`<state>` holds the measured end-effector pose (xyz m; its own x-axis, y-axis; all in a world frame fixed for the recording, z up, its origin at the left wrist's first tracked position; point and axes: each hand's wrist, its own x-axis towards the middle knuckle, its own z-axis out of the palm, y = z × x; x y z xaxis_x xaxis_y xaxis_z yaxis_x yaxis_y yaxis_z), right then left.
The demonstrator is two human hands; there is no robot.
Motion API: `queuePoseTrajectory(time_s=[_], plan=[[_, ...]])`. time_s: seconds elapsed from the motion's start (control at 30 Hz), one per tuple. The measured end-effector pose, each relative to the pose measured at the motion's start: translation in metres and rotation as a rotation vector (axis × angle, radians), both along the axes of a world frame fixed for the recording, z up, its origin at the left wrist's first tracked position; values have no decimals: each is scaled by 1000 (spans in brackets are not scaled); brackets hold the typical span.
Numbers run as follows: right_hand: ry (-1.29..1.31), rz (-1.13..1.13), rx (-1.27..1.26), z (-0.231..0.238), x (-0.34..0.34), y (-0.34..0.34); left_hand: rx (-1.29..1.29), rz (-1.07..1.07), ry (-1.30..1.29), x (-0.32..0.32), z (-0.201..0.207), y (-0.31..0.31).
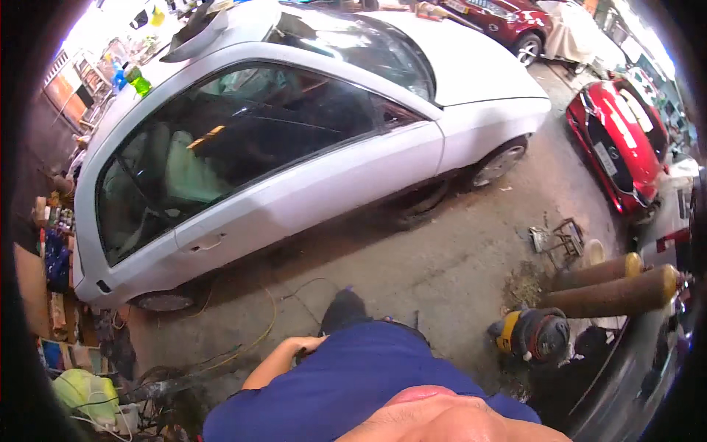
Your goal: The person uses a soldering iron to melt and fuse together a plastic car bumper component by hand.
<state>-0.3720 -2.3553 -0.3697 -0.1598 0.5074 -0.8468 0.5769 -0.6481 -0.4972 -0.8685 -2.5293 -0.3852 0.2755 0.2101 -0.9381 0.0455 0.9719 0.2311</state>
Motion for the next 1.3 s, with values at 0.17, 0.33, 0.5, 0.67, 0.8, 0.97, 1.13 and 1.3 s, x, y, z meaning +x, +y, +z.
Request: queuePoseTrajectory(time_s=[0.17,0.33,0.5,0.67,0.8,0.97,1.13,1.3], plan=[[-130,268,10,0,-15,61,326,-431,328,-18,79,71],[87,1076,458,23,-58,162,565,-326,212,-80,146,204],[32,29,133,82,-162,229,1185,-302,996,-149,282,337],[-114,257,290,77,-190,257,1590,-137,1552,-241,457,437],[-167,-7,221,70,-185,241,1302,-43,2004,-312,517,541],[-400,111,148,40,-146,221,1176,-239,2370,-459,495,616],[-400,-106,-16,26,-115,197,1032,-463,2267,-490,500,640],[-361,-52,29,28,-93,243,888,-418,2187,-519,485,631]])
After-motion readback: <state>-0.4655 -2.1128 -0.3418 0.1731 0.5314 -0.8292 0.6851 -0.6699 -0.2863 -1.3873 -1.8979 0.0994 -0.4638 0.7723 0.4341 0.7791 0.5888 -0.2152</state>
